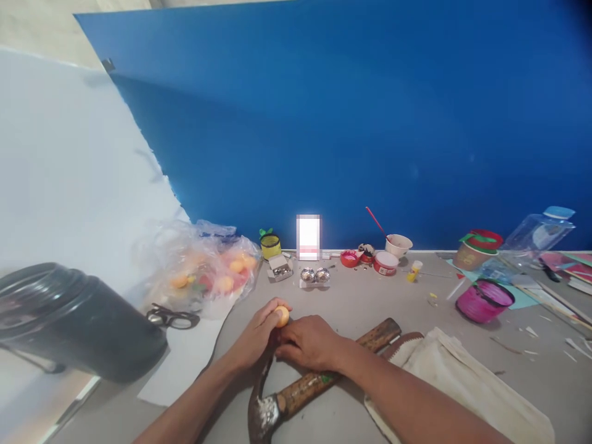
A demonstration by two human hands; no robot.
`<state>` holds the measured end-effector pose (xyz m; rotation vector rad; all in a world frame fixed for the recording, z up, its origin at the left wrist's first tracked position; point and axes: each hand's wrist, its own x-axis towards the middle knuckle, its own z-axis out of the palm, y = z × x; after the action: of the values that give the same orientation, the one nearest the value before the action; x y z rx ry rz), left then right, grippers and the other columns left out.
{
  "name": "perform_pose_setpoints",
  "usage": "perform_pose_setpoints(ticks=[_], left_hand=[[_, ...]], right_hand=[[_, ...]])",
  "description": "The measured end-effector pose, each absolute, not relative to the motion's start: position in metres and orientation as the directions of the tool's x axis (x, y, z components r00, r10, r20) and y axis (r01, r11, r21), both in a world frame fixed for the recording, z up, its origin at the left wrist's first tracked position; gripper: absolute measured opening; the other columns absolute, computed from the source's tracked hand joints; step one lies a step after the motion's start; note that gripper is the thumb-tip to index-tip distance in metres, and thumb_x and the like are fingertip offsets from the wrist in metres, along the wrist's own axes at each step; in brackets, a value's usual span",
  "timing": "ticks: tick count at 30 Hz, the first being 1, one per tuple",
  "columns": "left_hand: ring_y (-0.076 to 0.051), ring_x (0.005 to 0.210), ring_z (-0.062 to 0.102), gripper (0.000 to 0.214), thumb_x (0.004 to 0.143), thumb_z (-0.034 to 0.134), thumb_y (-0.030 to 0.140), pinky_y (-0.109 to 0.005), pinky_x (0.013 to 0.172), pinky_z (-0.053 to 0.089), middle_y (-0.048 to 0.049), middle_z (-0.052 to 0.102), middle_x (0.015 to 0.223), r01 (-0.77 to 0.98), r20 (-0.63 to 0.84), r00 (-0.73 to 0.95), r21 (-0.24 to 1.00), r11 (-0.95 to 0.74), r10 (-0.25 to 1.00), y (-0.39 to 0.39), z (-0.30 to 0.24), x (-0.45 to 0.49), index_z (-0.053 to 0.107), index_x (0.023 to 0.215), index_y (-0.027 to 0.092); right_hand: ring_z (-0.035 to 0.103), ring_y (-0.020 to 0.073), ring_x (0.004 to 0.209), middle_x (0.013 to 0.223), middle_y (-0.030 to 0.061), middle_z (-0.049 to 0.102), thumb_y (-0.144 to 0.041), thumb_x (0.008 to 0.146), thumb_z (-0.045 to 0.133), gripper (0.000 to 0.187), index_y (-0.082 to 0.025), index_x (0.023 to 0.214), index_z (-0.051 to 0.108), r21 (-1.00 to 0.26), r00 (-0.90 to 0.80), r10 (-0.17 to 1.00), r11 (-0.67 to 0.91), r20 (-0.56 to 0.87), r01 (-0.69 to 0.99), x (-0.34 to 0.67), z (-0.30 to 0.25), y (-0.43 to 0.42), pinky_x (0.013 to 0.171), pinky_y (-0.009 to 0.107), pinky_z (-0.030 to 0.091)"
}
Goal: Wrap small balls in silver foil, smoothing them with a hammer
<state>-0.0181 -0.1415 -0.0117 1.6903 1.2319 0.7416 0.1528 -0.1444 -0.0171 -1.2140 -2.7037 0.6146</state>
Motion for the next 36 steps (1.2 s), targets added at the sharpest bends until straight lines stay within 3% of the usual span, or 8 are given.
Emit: perform_pose_setpoints(ticks=[14, 23, 26, 28, 30, 31, 33, 36], left_hand=[[-0.020, 0.084, 0.056, 0.028, 0.101, 0.032, 0.042, -0.032, 0.082, 0.047, -0.0019, 0.060, 0.090, 0.499, 0.056, 0.417, 0.820, -0.280, 0.907, -0.144, -0.021, -0.016, 0.053, 0.095, 0.024], [-0.019, 0.079, 0.055, 0.028, 0.098, 0.033, 0.038, -0.031, 0.077, 0.047, -0.0007, 0.058, 0.081, 0.477, 0.087, 0.382, 0.834, -0.277, 0.920, -0.143, -0.017, -0.011, 0.053, 0.084, 0.023], [-0.017, 0.068, 0.049, 0.032, 0.094, 0.038, 0.039, -0.029, 0.067, 0.044, 0.0004, 0.052, 0.069, 0.453, 0.111, 0.305, 0.857, -0.247, 0.946, -0.140, -0.019, -0.014, 0.050, 0.070, 0.022], [-0.016, 0.059, 0.045, 0.037, 0.094, 0.040, 0.044, -0.028, 0.060, 0.040, 0.0017, 0.048, 0.061, 0.400, 0.090, 0.239, 0.898, -0.182, 0.967, -0.138, -0.021, -0.016, 0.050, 0.066, 0.021], [-0.014, 0.053, 0.043, 0.040, 0.094, 0.041, 0.049, -0.027, 0.055, 0.037, 0.0031, 0.046, 0.054, 0.321, 0.038, 0.190, 0.942, -0.098, 0.981, -0.136, -0.023, -0.018, 0.053, 0.068, 0.021], [-0.014, 0.051, 0.042, 0.041, 0.094, 0.041, 0.051, -0.027, 0.054, 0.036, 0.0035, 0.046, 0.053, 0.289, 0.012, 0.179, 0.955, -0.064, 0.984, -0.135, -0.023, -0.018, 0.055, 0.070, 0.021], [-0.014, 0.049, 0.043, 0.041, 0.093, 0.043, 0.052, -0.027, 0.053, 0.034, 0.0033, 0.047, 0.051, 0.273, -0.016, 0.178, 0.961, -0.034, 0.984, -0.135, -0.024, -0.019, 0.056, 0.070, 0.020], [-0.013, 0.051, 0.043, 0.043, 0.093, 0.045, 0.053, -0.026, 0.053, 0.033, 0.0029, 0.047, 0.053, 0.337, 0.011, 0.200, 0.938, -0.079, 0.980, -0.136, -0.023, -0.018, 0.057, 0.068, 0.019]], right_hand=[[0.070, 0.0212, 0.088, 0.101, 0.0045, 0.080, -0.045, 0.100, 0.053, 0.033, -0.025, 0.096, 0.080, -0.391, -0.667, 0.736, 0.585, -0.112, 0.711, 0.153, -0.014, -0.146, 0.069, 0.028, 0.037], [0.068, 0.0208, 0.087, 0.098, 0.0043, 0.079, -0.045, 0.099, 0.054, 0.033, -0.024, 0.092, 0.078, -0.410, -0.685, 0.720, 0.595, -0.109, 0.691, 0.153, -0.013, -0.146, 0.067, 0.028, 0.036], [0.065, 0.0190, 0.082, 0.090, 0.0035, 0.076, -0.044, 0.098, 0.055, 0.032, -0.021, 0.083, 0.071, -0.515, -0.656, 0.751, 0.534, -0.076, 0.670, 0.154, -0.018, -0.143, 0.067, 0.028, 0.036], [0.059, 0.0152, 0.071, 0.076, 0.0016, 0.069, -0.044, 0.100, 0.050, 0.039, -0.019, 0.073, 0.061, -0.740, -0.585, 0.810, 0.375, -0.031, 0.558, 0.157, -0.021, -0.139, 0.065, 0.027, 0.036], [0.047, 0.0109, 0.056, 0.061, -0.0027, 0.054, -0.050, 0.103, 0.042, 0.047, -0.020, 0.066, 0.047, -0.961, -0.490, 0.871, 0.109, -0.031, 0.255, 0.161, -0.023, -0.132, 0.057, 0.025, 0.034], [0.038, 0.0093, 0.049, 0.056, -0.0052, 0.045, -0.055, 0.102, 0.040, 0.051, -0.021, 0.064, 0.040, -0.998, -0.456, 0.888, -0.031, -0.056, 0.063, 0.163, -0.022, -0.129, 0.052, 0.024, 0.030], [0.025, 0.0071, 0.044, 0.052, -0.0088, 0.034, -0.066, 0.097, 0.044, 0.057, -0.023, 0.063, 0.029, -0.943, -0.438, 0.892, -0.232, -0.109, -0.238, 0.166, -0.020, -0.124, 0.046, 0.023, 0.021], [0.021, 0.0050, 0.042, 0.049, -0.0108, 0.030, -0.074, 0.084, 0.061, 0.066, -0.022, 0.061, 0.027, -0.820, -0.475, 0.870, -0.363, -0.130, -0.442, 0.166, -0.017, -0.124, 0.044, 0.021, 0.016]])
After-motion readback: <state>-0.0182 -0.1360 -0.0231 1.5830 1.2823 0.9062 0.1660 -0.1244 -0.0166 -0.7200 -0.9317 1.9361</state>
